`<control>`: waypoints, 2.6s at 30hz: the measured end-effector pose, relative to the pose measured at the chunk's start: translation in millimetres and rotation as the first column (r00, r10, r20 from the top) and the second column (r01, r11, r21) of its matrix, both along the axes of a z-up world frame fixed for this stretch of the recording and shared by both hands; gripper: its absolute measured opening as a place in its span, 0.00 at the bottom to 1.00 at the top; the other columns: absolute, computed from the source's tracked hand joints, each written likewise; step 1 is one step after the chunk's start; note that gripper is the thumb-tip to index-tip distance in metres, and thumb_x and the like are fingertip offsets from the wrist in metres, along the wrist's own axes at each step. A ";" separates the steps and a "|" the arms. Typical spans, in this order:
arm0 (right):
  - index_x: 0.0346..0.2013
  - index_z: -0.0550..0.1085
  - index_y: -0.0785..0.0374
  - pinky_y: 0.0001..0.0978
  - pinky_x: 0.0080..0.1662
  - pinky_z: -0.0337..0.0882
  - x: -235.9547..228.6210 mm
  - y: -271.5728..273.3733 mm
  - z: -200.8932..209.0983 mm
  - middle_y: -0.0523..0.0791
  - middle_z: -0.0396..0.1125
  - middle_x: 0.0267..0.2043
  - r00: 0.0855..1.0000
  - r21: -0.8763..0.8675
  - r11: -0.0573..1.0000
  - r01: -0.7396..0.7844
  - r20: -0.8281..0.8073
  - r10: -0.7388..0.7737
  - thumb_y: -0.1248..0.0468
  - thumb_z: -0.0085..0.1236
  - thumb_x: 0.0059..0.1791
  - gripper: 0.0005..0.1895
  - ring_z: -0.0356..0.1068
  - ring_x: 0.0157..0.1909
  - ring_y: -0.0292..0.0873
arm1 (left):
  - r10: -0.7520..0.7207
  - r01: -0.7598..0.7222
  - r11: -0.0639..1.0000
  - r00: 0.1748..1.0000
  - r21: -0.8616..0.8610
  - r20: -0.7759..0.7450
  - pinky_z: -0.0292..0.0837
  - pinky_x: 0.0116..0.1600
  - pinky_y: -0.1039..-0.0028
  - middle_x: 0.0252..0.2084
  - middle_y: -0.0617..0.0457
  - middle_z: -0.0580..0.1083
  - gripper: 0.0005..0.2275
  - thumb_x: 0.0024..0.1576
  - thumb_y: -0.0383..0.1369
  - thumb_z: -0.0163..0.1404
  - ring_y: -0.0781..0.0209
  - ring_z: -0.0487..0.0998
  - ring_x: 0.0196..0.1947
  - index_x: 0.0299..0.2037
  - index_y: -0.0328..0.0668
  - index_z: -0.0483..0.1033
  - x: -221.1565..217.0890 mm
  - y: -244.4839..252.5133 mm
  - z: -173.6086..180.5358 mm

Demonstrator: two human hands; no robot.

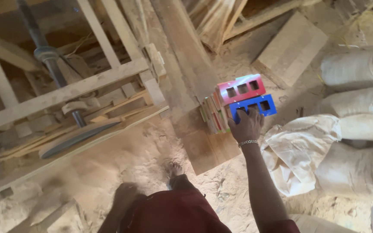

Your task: The person repeatedly presses the edges of small, colorful plastic frames against a rotating grinding wheel to smooth or shape them. The frames are handled one at a time, rotated to grind different sides, and then placed on a nearby wooden rack.

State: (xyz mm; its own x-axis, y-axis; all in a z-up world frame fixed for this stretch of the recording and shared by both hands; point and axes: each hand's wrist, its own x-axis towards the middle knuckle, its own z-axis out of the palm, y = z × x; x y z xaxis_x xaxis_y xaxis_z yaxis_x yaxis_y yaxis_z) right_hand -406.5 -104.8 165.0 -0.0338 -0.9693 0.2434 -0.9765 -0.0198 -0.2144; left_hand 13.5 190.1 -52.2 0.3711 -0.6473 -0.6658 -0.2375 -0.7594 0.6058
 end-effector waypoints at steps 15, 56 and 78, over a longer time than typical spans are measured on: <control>0.41 0.75 0.64 0.41 0.46 0.72 117.8 97.0 -95.3 0.50 0.73 0.34 0.877 0.043 0.926 -0.376 0.339 0.340 0.59 0.67 0.55 0.12 0.72 0.37 0.50 | 0.322 -0.013 0.927 0.543 -0.375 0.776 0.74 0.45 0.54 0.39 0.48 0.76 0.05 0.62 0.33 0.48 0.45 0.78 0.41 0.40 0.45 0.77 142.8 196.2 124.5; 0.57 0.70 0.70 0.33 0.51 0.76 289.7 203.0 -8.5 0.46 0.72 0.50 0.128 0.124 0.408 -0.905 0.992 -0.017 0.71 0.64 0.49 0.22 0.72 0.50 0.38 | 0.371 -0.873 0.488 0.208 -0.001 -0.905 0.74 0.44 0.71 0.38 0.49 0.74 0.12 0.61 0.37 0.52 0.60 0.75 0.37 0.44 0.33 0.75 -4.3 79.8 214.5; 0.34 0.71 0.60 0.33 0.19 0.62 499.4 189.8 -114.1 0.46 0.67 0.18 0.241 0.648 0.586 -0.487 0.744 -0.623 0.37 0.42 0.53 0.29 0.64 0.15 0.41 | 0.338 -0.911 0.376 0.304 -0.168 -0.891 0.71 0.31 0.69 0.30 0.52 0.71 0.05 0.64 0.32 0.47 0.60 0.73 0.27 0.44 0.39 0.71 201.6 -20.1 59.5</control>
State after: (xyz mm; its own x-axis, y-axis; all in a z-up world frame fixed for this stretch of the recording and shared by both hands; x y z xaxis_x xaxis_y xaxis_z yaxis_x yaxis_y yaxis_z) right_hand 92.9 85.0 50.9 0.2591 -0.6728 -0.6930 -0.0460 0.7081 -0.7046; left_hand 215.1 170.0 7.3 0.5173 -0.6924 -0.5029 0.7884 0.1571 0.5948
